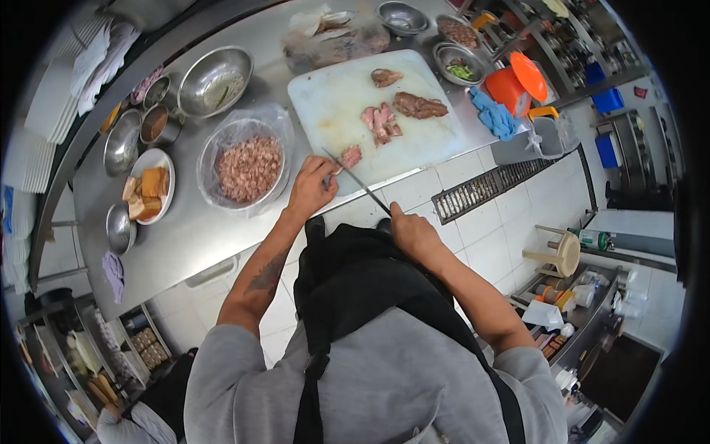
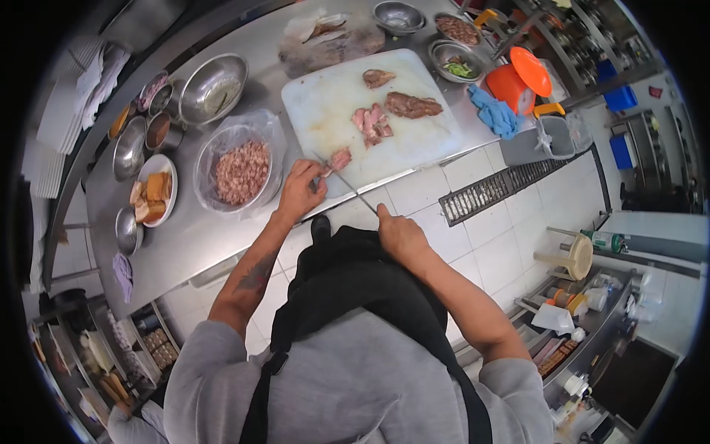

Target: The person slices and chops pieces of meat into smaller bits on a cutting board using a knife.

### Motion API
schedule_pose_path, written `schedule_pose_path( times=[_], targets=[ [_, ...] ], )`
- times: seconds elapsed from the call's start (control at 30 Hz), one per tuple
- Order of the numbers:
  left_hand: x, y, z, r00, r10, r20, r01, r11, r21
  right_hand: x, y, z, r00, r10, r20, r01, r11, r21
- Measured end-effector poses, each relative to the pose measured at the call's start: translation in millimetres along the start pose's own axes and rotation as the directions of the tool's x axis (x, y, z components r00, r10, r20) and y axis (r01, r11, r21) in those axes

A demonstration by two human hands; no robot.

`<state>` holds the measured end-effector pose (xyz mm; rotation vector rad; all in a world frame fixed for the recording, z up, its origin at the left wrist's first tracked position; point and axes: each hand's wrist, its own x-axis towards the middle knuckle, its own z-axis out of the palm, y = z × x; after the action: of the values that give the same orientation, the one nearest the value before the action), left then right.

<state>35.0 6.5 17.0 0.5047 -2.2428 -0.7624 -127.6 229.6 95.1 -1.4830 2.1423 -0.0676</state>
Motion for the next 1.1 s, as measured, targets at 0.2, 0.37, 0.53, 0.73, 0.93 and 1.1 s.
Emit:
schedule_pose_path(
  times=[0.2, 0.37, 0.53, 0.73, 0.93, 1.1],
  targets=[
    [1.8, -6.6, -0.1, 0.997, -0.028, 0.068, 0.024, 0.998, 0.061, -20.4, -7.3, -35.8, 0.999, -0.048, 0.0, 0.048, 0.998, -0.045],
    [0.4, -5.3, 2.1, 0.997, -0.019, 0.072, 0.013, 0.997, 0.08, -11.7, 4.6, -4.5, 0.999, -0.045, -0.005, 0.045, 0.998, 0.043],
    [-3.1, -3.3, -2.2, 0.998, -0.017, 0.058, 0.013, 0.998, 0.068, -1.2, 3.3, -1.3, 1.0, -0.028, -0.002, 0.028, 0.997, 0.066],
    [0.6, -4.5, -0.4, 0.997, -0.022, 0.073, 0.016, 0.996, 0.083, -26.9, -10.4, -41.7, 0.998, -0.062, -0.017, 0.062, 0.998, -0.017],
    [1.2, -6.3, 0.4, 0.998, 0.005, 0.055, -0.01, 0.997, 0.074, 6.9, 3.0, -4.5, 0.997, -0.076, -0.012, 0.077, 0.995, 0.056],
    [-3.5, -3.7, -1.8, 1.0, 0.0, -0.001, 0.0, 0.996, 0.093, -7.5, -5.0, -39.2, 0.998, -0.035, 0.052, 0.033, 0.999, 0.042]
  ],
)
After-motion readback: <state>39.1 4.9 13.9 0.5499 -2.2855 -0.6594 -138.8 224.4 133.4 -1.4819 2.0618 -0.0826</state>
